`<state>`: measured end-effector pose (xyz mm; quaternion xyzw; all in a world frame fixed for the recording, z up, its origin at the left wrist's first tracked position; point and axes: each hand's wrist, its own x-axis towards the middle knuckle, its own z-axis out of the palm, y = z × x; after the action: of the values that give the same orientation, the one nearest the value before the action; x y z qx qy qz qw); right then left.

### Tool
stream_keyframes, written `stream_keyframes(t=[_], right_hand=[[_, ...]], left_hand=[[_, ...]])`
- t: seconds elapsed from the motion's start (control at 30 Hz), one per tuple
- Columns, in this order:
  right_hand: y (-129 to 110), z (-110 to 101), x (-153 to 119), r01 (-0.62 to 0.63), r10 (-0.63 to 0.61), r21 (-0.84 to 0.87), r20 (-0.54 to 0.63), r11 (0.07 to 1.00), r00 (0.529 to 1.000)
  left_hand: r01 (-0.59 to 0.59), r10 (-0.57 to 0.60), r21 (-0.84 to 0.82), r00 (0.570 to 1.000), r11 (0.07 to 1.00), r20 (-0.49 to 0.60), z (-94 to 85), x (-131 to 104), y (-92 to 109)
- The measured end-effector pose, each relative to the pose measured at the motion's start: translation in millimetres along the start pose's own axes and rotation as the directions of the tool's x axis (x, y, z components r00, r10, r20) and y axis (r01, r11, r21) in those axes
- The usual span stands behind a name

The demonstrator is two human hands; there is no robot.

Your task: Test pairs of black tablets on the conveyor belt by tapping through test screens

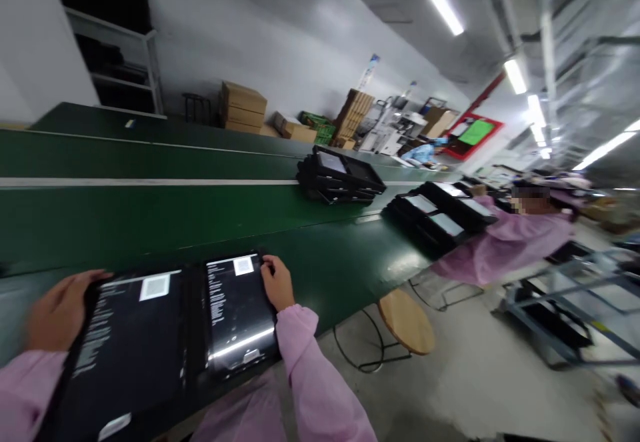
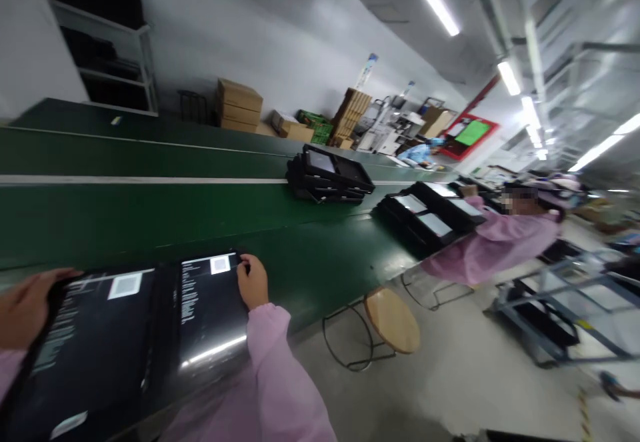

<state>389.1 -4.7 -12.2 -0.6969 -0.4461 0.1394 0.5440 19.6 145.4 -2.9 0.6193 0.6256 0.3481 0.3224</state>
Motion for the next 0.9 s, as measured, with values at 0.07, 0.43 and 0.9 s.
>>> stream_keyframes(t=[0.07,0.43,0.9], right_hand=[[-2,-4,-6,-0.032,0.032,0.043,-0.001,0.999,0.999],[-9,-41,-77,-0.299,0.292,0.327,0.074,0.896,0.954],[-4,-44,-87,-0.177,0.174,0.051,0.055,0.983,0.983]], left_hand=[[-0.039,0.026,-0.115,0.994,0.993,-0.109,-0.3,-18,24],[0.068,-0.113,-0.581,0.993,0.811,-0.042,-7.3,-135,4],[0.053,-0.111,-0.575,0.992,0.816,-0.067,-2.6,-148,-4]])
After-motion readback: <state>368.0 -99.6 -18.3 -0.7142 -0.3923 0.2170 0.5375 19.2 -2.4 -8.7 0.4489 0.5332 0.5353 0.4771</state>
